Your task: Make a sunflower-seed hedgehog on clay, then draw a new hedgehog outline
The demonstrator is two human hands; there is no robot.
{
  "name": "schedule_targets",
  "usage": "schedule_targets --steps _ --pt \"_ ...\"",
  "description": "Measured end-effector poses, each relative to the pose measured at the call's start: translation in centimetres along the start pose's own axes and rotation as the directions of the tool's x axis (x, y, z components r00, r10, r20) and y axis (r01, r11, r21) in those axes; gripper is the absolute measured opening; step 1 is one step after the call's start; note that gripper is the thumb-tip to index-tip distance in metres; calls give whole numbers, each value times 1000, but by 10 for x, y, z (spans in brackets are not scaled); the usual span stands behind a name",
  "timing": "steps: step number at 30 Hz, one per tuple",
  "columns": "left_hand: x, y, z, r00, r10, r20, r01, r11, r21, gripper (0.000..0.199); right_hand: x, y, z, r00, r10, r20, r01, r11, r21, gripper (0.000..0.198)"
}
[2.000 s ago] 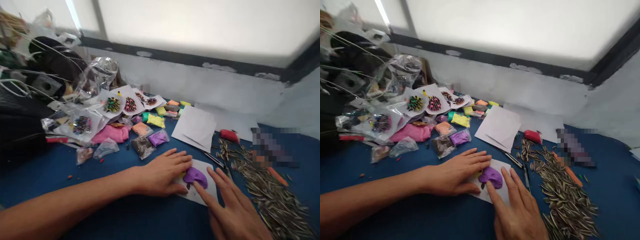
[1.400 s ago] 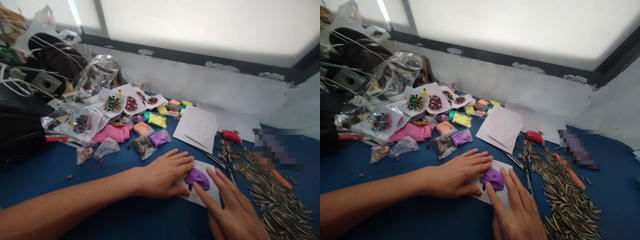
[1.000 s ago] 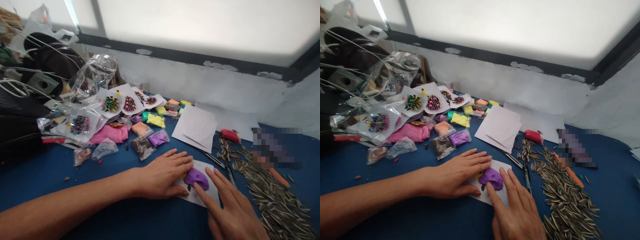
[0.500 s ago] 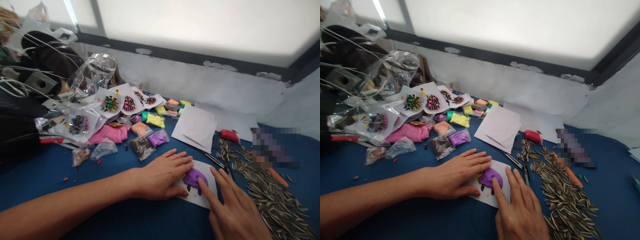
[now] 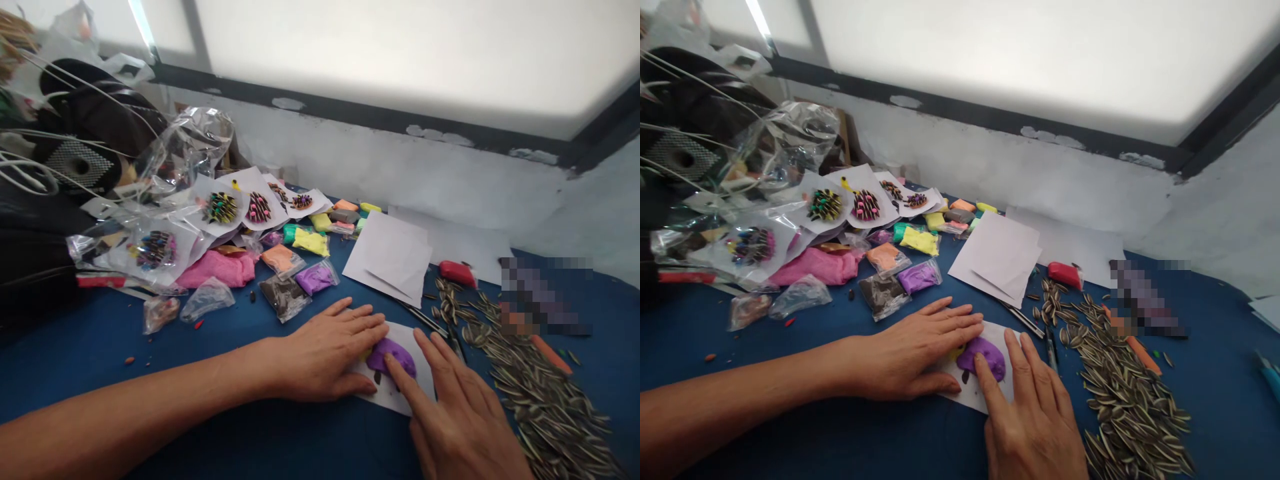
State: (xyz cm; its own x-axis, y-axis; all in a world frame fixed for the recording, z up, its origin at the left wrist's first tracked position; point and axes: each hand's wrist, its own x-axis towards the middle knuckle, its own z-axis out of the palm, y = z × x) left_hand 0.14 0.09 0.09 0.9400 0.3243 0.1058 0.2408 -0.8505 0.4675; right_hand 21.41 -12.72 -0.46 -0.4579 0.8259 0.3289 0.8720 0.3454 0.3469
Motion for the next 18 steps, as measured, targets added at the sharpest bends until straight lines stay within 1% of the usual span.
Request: schedule_targets --steps 6,11,15,18 --pt "-1 -2 2 999 16 -28 -17 1000 -12 70 0 1 1 1000 -5 -10 5 1000 -15 56" --pt "0 -1 0 1000 3 -2 -3 1000 -12 70 -1 3 4 1000 -1 -14 2 998 68 56" --pt "-1 -2 1 1000 9 -20 -10 999 -37 71 -2 4 5 1000 15 -22 -13 996 92 58" --pt "-1 -3 2 1000 9 -28 -10 999 -54 70 -2 2 4 998 29 -47 -23 992 123 51"
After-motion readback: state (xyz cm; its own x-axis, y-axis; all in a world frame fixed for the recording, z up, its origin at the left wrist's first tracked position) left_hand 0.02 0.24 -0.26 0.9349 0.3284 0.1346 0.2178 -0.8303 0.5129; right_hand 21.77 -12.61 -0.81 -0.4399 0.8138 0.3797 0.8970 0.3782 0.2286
